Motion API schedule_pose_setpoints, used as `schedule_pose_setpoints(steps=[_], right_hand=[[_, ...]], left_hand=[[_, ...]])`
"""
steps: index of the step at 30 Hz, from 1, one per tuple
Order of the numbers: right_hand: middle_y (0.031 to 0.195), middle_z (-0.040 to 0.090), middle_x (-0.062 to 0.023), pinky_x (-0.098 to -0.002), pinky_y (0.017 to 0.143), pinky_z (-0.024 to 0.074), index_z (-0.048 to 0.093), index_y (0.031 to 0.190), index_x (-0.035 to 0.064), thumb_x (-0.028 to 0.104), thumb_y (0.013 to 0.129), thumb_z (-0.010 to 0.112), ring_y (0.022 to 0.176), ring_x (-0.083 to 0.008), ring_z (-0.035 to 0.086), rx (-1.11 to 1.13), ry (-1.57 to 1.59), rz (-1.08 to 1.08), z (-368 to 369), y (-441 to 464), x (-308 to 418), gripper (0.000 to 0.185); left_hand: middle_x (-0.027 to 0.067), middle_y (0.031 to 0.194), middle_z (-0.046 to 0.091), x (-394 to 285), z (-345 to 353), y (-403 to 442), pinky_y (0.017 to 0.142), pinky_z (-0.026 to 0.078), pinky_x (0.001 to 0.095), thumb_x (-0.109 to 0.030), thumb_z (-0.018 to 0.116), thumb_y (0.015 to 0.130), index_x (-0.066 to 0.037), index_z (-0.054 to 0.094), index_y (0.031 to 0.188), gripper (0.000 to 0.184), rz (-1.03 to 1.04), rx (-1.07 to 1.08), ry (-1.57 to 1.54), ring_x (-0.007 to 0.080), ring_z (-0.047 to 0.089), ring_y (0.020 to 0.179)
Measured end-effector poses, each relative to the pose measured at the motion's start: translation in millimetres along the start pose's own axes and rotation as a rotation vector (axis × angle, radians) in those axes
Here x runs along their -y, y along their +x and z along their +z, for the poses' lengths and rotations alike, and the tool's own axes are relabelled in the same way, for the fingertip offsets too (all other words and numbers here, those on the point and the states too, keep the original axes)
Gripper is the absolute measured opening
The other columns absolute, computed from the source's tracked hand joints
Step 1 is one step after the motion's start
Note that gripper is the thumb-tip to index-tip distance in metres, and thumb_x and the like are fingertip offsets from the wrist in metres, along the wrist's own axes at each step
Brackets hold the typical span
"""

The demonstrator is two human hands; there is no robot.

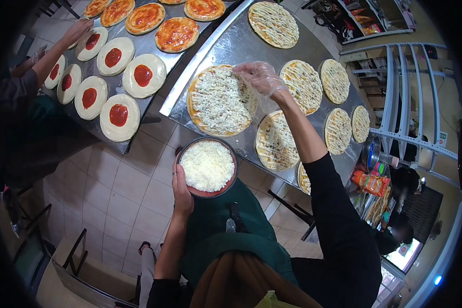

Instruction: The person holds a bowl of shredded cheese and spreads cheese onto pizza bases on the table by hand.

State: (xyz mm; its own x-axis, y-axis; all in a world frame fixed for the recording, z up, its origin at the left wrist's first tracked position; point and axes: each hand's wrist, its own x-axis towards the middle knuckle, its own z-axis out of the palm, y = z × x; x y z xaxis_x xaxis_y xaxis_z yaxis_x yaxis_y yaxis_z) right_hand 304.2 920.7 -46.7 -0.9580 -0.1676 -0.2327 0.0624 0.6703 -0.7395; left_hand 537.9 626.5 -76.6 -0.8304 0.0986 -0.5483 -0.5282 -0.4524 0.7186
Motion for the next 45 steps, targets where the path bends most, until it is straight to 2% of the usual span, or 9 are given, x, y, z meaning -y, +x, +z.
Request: schedule_pose_setpoints(steps=[5,12,16,22,32,33,37,40,45], right_hand=[[0.094,0.071,-0.0162,-0.0395,0.073,0.0534,0.072,0.102,0.0069,0.015,0.087,0.064,0.078,-0.0303,0.066,0.003,-0.198,-0.056,22,21,43,0.019],[0.087,0.067,-0.0128,-0.0343,0.071,0.0562,0.066,0.098,0.0044,0.008,0.087,0.064,0.079,-0.0251,0.067,-0.112,-0.251,-0.507,57,31,24,0.012],[0.09,0.071,-0.0131,-0.0315,0.069,0.0549,0.072,0.103,0.0062,0.018,0.089,0.067,0.074,-0.0198,0.067,0.021,0.037,-0.087,32,12,53,0.019],[0.1,0.071,-0.0078,-0.029,0.076,0.0561,0.069,0.113,0.0039,0.023,0.09,0.069,0.079,-0.014,0.066,0.051,0.387,0.121,-43,-95,6,0.03],[0.094,0.069,-0.0168,-0.0375,0.078,0.0522,0.071,0.101,0.0074,0.013,0.089,0.06,0.088,-0.032,0.066,-0.105,-0.189,0.203,-17,-257,-62,0.017],[0.091,0.07,-0.0143,-0.0342,0.072,0.0516,0.07,0.103,0.0036,0.012,0.091,0.063,0.08,-0.0231,0.067,-0.184,-0.24,0.09,-16,-258,-68,0.016],[0.096,0.07,-0.0132,-0.0311,0.072,0.0529,0.068,0.108,0.0012,0.01,0.093,0.061,0.077,-0.0199,0.066,-0.106,0.291,0.352,-28,-274,-53,0.019],[0.102,0.068,-0.0158,-0.0337,0.077,0.0533,0.067,0.111,0.0029,0.016,0.095,0.06,0.084,-0.0224,0.066,-0.016,0.483,0.182,-22,-291,-9,0.022],[0.109,0.056,-0.0155,-0.0437,0.086,0.0511,0.057,0.121,0.0093,0.023,0.087,0.065,0.093,-0.0376,0.062,-0.059,-0.209,-0.293,54,-315,15,0.038]], left_hand=[[0.0175,0.139,0.048,-1,-18,2,0.108,0.038,0.0346,-0.041,0.029,0.106,0.006,0.037,0.139,0.058,0.031,-0.063,0.038,0.0238,0.05,0.126],[0.0178,0.137,0.049,-17,-21,4,0.107,0.039,0.0358,-0.043,0.029,0.106,0.006,0.037,0.139,0.06,0.043,-0.048,0.022,0.0243,0.052,0.124],[0.0167,0.136,0.049,-16,-26,1,0.106,0.039,0.035,-0.039,0.034,0.106,0.003,0.037,0.14,0.054,-0.018,-0.062,-0.043,0.0232,0.051,0.124],[0.0152,0.136,0.049,-16,-5,-8,0.106,0.04,0.0353,-0.046,0.036,0.104,0.003,0.039,0.138,0.06,-0.02,-0.073,-0.075,0.0228,0.051,0.124],[0.015,0.136,0.049,25,56,-39,0.106,0.04,0.0354,-0.045,0.036,0.104,0.002,0.038,0.139,0.059,-0.06,-0.015,-0.033,0.0225,0.05,0.125],[0.0149,0.136,0.05,29,62,-42,0.106,0.041,0.0354,-0.045,0.036,0.104,0.002,0.039,0.139,0.058,-0.069,-0.005,-0.038,0.0223,0.051,0.125],[0.0146,0.133,0.052,46,81,-52,0.104,0.042,0.0353,-0.044,0.036,0.104,0.003,0.04,0.137,0.057,-0.079,0.016,-0.013,0.0218,0.053,0.122],[0.0135,0.132,0.052,60,99,-59,0.102,0.043,0.0338,-0.043,0.036,0.105,0.001,0.041,0.136,0.055,-0.041,0.033,0.047,0.0201,0.053,0.12],[0.0112,0.133,0.05,99,110,-60,0.106,0.036,0.0323,-0.039,0.034,0.106,-0.001,0.041,0.139,0.051,-0.007,0.112,0.14,0.0188,0.048,0.122]])
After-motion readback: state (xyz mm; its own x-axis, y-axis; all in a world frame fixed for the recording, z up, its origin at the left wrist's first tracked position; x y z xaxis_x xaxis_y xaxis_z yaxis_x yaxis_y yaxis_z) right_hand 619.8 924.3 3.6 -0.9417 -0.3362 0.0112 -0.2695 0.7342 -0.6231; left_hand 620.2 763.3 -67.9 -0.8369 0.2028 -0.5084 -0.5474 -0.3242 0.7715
